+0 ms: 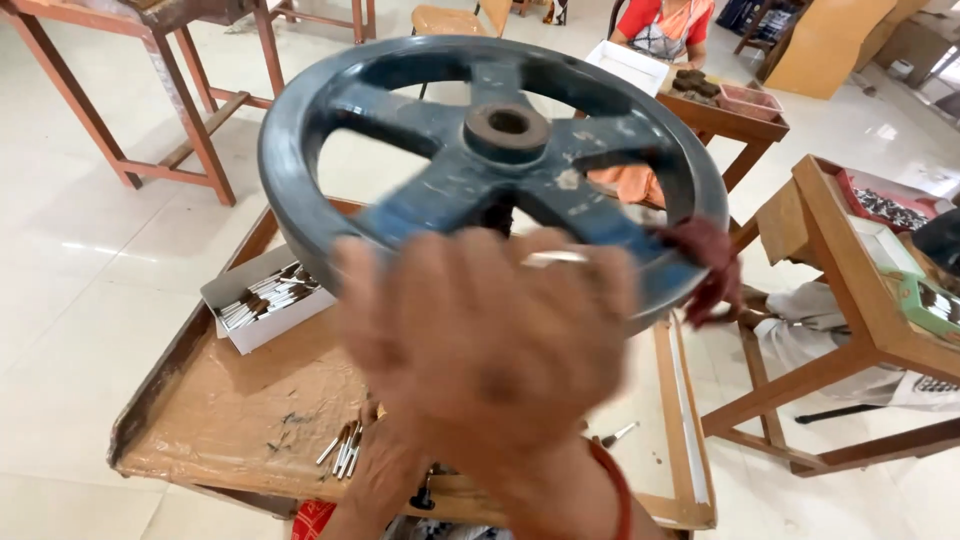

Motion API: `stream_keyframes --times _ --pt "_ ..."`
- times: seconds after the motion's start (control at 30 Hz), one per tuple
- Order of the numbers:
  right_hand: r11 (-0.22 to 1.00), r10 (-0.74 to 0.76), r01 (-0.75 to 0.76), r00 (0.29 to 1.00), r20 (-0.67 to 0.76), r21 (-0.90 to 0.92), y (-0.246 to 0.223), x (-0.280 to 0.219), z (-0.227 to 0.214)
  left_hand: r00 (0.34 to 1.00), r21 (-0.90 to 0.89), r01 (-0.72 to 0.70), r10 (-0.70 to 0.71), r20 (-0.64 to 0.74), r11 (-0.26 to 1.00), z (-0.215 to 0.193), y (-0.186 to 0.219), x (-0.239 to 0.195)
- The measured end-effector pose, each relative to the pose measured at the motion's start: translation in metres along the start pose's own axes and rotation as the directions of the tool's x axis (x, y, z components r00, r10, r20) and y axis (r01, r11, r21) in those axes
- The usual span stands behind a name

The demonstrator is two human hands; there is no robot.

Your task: Operating a manual hand-press machine to process small metal components.

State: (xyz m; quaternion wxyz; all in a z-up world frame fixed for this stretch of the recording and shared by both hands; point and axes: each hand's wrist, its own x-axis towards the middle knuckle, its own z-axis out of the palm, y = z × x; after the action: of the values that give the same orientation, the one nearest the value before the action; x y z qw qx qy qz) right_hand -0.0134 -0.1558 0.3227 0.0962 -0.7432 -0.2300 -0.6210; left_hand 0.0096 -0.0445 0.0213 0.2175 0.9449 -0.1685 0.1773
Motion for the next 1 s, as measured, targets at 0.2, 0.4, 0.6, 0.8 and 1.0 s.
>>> stream_keyframes --times 0.2,0.4,0.6,0.8,1.0 --pt "0.971 -0.169 0.17 0.985 -0.024 0.165 0.075 -0.032 0.001 0.987 -0.043 0.127 -0.13 -0.093 0.991 0.001 0.016 0.008" --pt "0.484 0.121 0.09 0.978 -0.168 0.871 0.162 -0.015 0.046 0.955 -0.026 -0.243 0.234 -0.184 0.97 0.079 0.012 -0.001" --pt "0.333 -0.007 0.198 0.978 -0.207 0.922 0.198 -0.02 0.063 0.866 -0.19 -0.44 0.358 -0.349 0.878 0.0 0.044 -0.01" --pt "0.574 -0.22 0.244 0.966 -0.14 0.782 0.217 -0.033 0.06 0.922 -0.143 0.337 -0.357 -0.147 0.93 -0.021 -0.091 -0.075" --pt "0.539 -0.126 0.215 0.977 -0.174 0.815 0.195 -0.028 0.055 0.967 0.166 0.253 -0.243 -0.08 0.953 0.001 -0.121 -0.078"
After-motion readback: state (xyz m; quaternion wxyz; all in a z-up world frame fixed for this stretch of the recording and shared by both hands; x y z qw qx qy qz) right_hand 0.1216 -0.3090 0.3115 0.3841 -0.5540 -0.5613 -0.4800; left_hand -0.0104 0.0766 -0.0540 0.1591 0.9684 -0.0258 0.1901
